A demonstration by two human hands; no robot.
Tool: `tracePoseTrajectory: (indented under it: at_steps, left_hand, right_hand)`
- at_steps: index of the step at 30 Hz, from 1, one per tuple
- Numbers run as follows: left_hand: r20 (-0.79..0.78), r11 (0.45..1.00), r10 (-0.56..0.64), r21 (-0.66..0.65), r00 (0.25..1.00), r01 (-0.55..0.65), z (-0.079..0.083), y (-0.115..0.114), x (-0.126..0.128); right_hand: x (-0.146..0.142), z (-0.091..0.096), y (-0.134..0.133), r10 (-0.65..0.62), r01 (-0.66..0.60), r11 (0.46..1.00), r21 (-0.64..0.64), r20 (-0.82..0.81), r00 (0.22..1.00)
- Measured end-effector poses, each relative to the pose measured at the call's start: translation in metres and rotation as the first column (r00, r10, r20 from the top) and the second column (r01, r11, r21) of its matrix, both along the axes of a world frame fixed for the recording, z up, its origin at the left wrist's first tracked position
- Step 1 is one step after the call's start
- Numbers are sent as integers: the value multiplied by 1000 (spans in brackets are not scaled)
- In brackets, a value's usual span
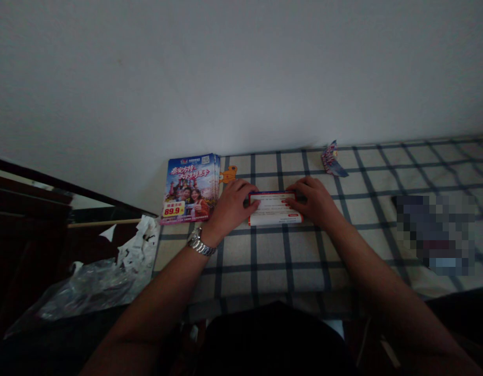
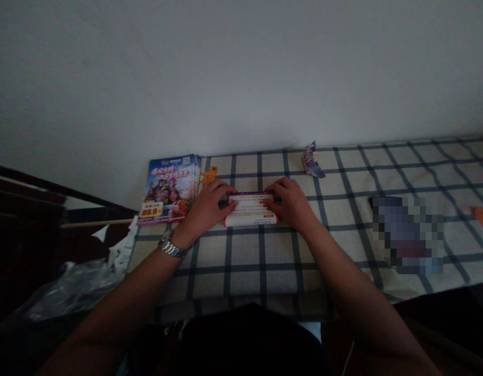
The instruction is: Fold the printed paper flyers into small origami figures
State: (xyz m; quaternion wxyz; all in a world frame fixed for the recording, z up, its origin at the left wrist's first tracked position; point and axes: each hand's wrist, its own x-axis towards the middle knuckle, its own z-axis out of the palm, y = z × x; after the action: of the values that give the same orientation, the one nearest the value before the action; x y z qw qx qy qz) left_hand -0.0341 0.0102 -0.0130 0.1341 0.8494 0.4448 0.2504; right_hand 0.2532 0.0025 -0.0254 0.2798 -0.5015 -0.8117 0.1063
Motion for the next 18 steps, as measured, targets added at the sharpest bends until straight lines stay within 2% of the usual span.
tracePoseTrajectory:
  at_steps: [18]
  left_hand:
    - [12, 1000, 26, -8, 1000, -26, -2, 1, 0]
  right_hand:
    - [-3, 4, -1, -29, 28, 1000, -10, -20, 999]
